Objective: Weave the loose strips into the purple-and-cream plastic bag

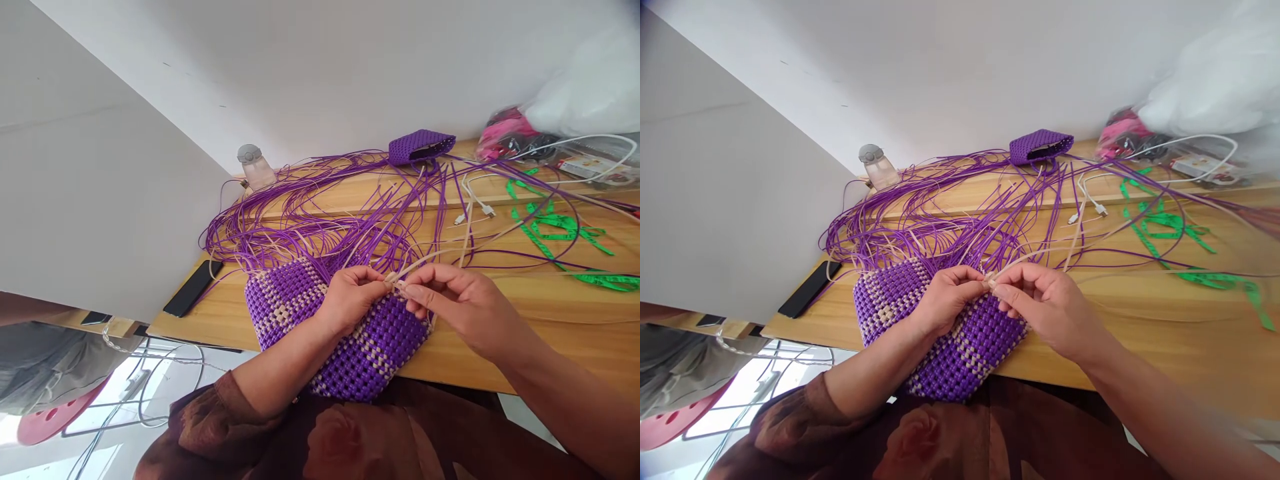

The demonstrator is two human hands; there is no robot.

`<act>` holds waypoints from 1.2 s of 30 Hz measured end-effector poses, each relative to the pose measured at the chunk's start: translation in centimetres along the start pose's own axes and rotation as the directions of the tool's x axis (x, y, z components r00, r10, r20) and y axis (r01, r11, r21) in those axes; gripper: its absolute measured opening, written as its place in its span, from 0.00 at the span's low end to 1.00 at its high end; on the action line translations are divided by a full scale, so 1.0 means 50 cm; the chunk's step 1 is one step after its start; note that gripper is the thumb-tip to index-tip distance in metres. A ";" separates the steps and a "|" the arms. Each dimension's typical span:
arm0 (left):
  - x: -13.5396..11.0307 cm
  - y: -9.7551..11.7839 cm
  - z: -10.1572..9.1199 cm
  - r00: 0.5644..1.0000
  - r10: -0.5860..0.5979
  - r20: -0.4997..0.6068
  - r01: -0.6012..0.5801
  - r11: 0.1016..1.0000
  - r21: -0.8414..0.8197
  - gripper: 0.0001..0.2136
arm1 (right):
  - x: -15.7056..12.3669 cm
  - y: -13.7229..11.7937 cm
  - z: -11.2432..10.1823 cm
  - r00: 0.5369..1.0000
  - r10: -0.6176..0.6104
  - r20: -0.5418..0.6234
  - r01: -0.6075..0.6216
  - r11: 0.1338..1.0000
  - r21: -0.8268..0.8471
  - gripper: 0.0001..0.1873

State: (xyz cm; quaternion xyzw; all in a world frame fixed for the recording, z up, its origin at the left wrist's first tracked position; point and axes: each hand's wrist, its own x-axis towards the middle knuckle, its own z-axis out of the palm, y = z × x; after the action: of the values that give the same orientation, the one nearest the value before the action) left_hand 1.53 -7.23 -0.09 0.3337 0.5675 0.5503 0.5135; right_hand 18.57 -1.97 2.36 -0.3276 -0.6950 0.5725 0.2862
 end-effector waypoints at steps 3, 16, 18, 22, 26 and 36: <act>0.000 -0.003 0.000 1.000 0.012 0.012 -0.012 1.000 -0.011 0.10 | 0.017 0.013 0.000 0.982 0.187 -0.030 -0.181 0.972 0.150 0.20; -0.003 -0.009 0.001 0.994 0.108 0.022 -0.109 0.992 0.064 0.11 | 0.045 -0.004 0.005 0.971 0.218 -0.099 -0.217 0.976 0.024 0.14; -0.003 -0.010 0.000 0.993 0.115 0.029 -0.117 0.991 0.072 0.11 | 0.044 -0.005 0.005 0.968 0.231 -0.103 -0.232 0.973 -0.004 0.13; 0.003 -0.010 -0.006 0.983 0.166 0.079 -0.179 0.963 0.203 0.10 | 0.036 -0.007 0.011 0.979 0.166 -0.116 -0.177 0.980 -0.092 0.12; 0.002 -0.006 -0.009 0.976 0.181 0.119 -0.205 0.948 0.244 0.09 | 0.035 -0.017 0.010 0.996 -0.020 -0.086 -0.015 0.924 -0.383 0.14; -0.014 0.005 -0.003 0.955 0.264 0.131 -0.294 0.882 0.368 0.06 | 0.074 -0.077 -0.009 0.996 -0.007 0.089 0.051 0.858 -0.511 0.12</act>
State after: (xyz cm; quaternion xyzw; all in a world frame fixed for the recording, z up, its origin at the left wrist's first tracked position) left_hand 1.49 -7.88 0.30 0.5268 0.5897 0.4837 0.3752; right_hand 16.14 0.70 6.30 -0.3570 -0.8384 0.3762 0.1679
